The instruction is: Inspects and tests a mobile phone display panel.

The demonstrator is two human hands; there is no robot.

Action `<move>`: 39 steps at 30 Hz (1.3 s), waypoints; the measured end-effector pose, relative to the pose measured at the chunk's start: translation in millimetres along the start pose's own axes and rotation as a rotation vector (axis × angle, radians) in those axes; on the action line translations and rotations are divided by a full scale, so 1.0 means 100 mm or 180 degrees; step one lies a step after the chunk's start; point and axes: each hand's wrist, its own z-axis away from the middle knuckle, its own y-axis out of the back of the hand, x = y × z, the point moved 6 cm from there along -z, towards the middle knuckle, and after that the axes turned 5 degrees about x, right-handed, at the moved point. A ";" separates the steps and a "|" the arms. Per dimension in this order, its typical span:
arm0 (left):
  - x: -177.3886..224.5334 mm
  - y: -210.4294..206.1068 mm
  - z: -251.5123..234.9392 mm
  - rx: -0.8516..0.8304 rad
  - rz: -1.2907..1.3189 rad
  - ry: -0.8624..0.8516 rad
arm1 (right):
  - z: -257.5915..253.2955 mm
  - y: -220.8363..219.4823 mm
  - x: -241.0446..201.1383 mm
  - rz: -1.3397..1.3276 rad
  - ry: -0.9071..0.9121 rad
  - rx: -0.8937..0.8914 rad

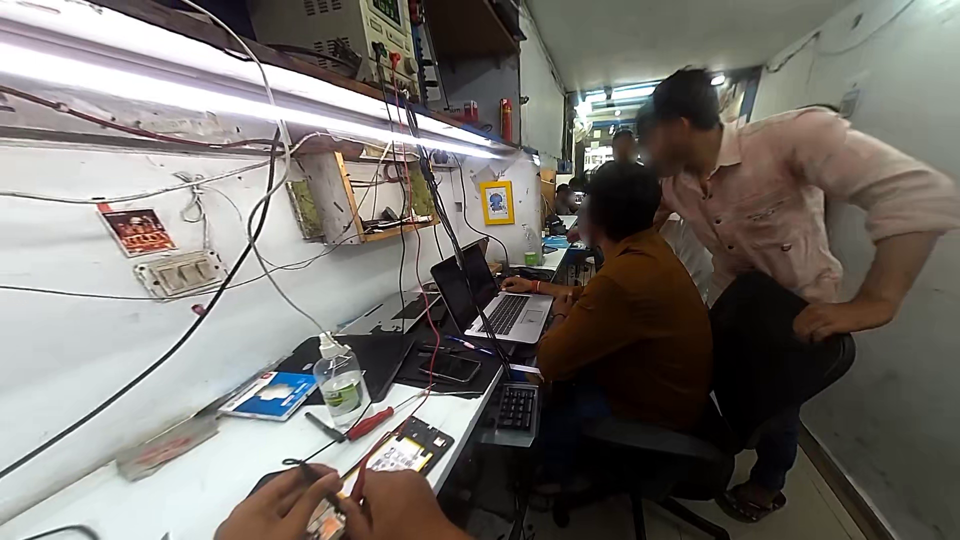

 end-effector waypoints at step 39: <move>-0.04 -0.04 -0.02 -0.0070 0.0003 -0.0014 | 0.00 -0.03 0.02 0.0124 -0.0034 -0.0031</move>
